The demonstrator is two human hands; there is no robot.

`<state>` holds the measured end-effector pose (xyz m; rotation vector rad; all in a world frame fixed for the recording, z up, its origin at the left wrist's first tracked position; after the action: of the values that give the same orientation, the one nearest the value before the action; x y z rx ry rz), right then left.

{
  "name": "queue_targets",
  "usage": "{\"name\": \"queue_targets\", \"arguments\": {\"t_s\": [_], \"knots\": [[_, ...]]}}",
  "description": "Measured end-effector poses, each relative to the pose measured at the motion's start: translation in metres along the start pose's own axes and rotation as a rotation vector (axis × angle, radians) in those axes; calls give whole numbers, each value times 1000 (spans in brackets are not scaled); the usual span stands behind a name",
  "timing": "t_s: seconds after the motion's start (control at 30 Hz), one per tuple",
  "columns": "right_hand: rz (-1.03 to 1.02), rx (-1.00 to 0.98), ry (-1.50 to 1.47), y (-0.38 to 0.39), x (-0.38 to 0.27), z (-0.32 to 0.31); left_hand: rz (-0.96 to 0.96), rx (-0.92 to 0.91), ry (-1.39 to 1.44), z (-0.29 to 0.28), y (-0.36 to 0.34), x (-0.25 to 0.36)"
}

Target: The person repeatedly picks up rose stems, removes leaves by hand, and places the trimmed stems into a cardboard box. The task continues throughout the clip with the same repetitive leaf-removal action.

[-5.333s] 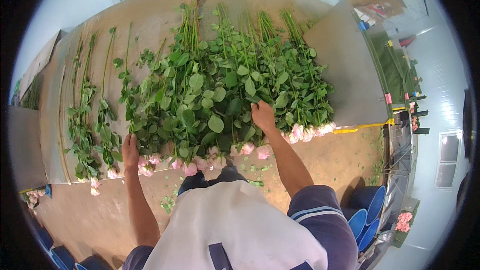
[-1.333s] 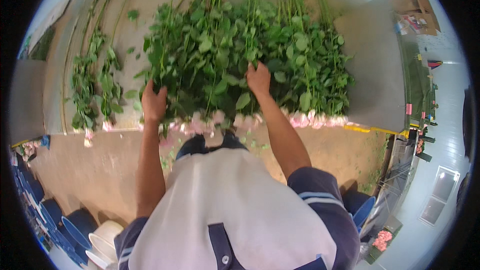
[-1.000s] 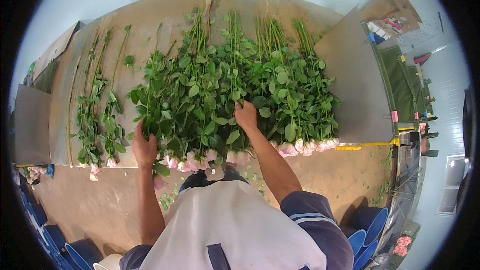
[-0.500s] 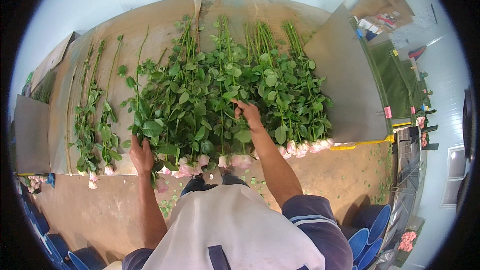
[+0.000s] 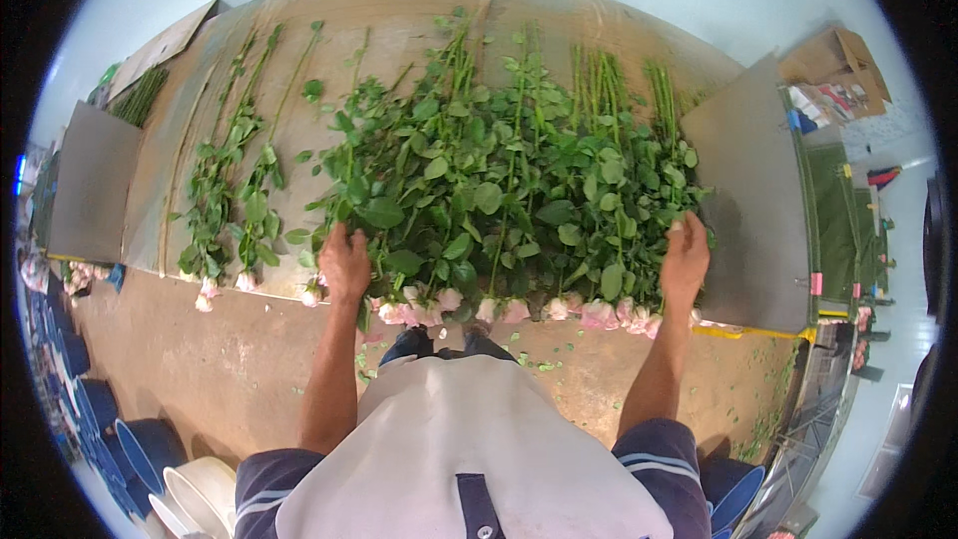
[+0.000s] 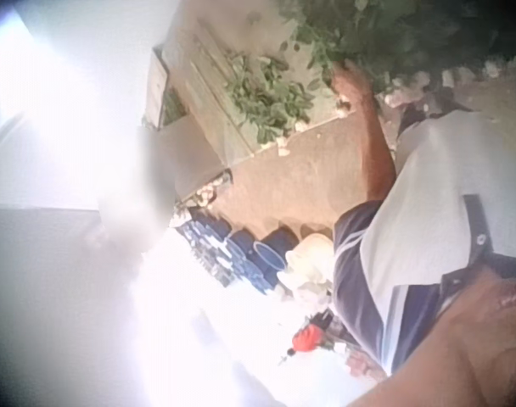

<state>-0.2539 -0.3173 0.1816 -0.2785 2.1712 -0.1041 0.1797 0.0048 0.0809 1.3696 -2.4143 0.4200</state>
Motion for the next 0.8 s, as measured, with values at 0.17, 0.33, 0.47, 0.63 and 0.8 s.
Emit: {"name": "queue_targets", "arguments": {"t_s": [0.17,0.33,0.47,0.63,0.8], "knots": [[70,-601,-482,85,-77,191,24,73,198,-9,14,28],[64,-836,-562,121,-131,315,196,-31,324,0,32,83],[256,-551,-619,93,-97,295,384,-107,450,0,38,105],[275,-361,-571,56,-44,249,147,-268,523,23,33,62],[435,-433,-39,48,28,255,102,-300,495,32,46,30]]}}
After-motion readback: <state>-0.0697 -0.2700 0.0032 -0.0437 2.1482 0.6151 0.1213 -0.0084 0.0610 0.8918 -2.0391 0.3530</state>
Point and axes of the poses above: each hand's wrist, its own y-axis away from the middle knuckle, its own z-axis out of the palm, x = y × z, the point moved 9 cm from there along -y, towards the middle knuckle, and after that the axes turned 11 degrees about -y, right-handed, at the moved point
